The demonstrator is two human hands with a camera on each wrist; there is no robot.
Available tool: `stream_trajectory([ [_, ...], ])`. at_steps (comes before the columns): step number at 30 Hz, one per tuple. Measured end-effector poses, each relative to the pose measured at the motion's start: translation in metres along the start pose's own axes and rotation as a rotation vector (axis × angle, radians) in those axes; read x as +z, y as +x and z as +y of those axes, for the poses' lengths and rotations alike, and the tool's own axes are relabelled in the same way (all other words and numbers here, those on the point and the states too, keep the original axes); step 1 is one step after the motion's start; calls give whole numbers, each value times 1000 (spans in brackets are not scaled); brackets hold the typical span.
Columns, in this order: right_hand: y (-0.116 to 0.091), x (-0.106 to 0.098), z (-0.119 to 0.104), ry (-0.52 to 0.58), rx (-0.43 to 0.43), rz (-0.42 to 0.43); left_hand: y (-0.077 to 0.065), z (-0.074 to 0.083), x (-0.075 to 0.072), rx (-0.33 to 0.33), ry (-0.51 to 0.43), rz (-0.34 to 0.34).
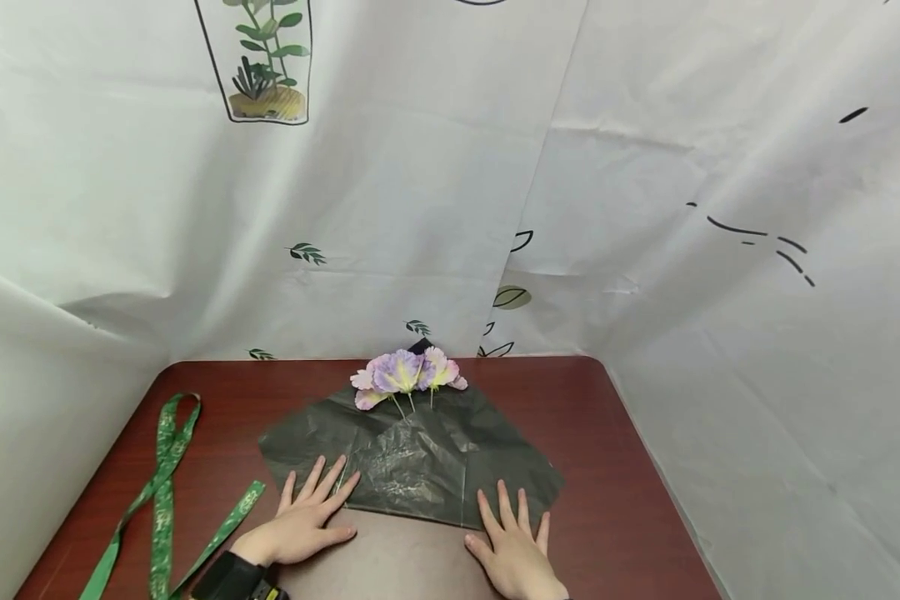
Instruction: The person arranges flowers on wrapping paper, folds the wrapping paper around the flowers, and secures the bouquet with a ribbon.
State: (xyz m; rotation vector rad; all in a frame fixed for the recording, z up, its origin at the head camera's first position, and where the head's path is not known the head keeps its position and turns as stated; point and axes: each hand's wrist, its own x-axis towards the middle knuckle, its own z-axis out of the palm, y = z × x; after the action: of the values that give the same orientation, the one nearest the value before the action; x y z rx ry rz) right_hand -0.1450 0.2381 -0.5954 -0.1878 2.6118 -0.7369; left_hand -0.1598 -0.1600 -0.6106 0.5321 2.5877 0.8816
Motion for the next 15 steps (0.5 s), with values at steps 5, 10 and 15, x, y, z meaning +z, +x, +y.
stream_trajectory([
  [5, -14, 9, 10, -40, 40, -23, -15, 3, 4, 36, 74, -52],
  [10, -15, 9, 16, -30, 26, -10, -23, 15, -4, 149, 305, 74],
  [15, -11, -1, 22, 28, -26, -22, -19, 22, -8, 266, 639, 190],
])
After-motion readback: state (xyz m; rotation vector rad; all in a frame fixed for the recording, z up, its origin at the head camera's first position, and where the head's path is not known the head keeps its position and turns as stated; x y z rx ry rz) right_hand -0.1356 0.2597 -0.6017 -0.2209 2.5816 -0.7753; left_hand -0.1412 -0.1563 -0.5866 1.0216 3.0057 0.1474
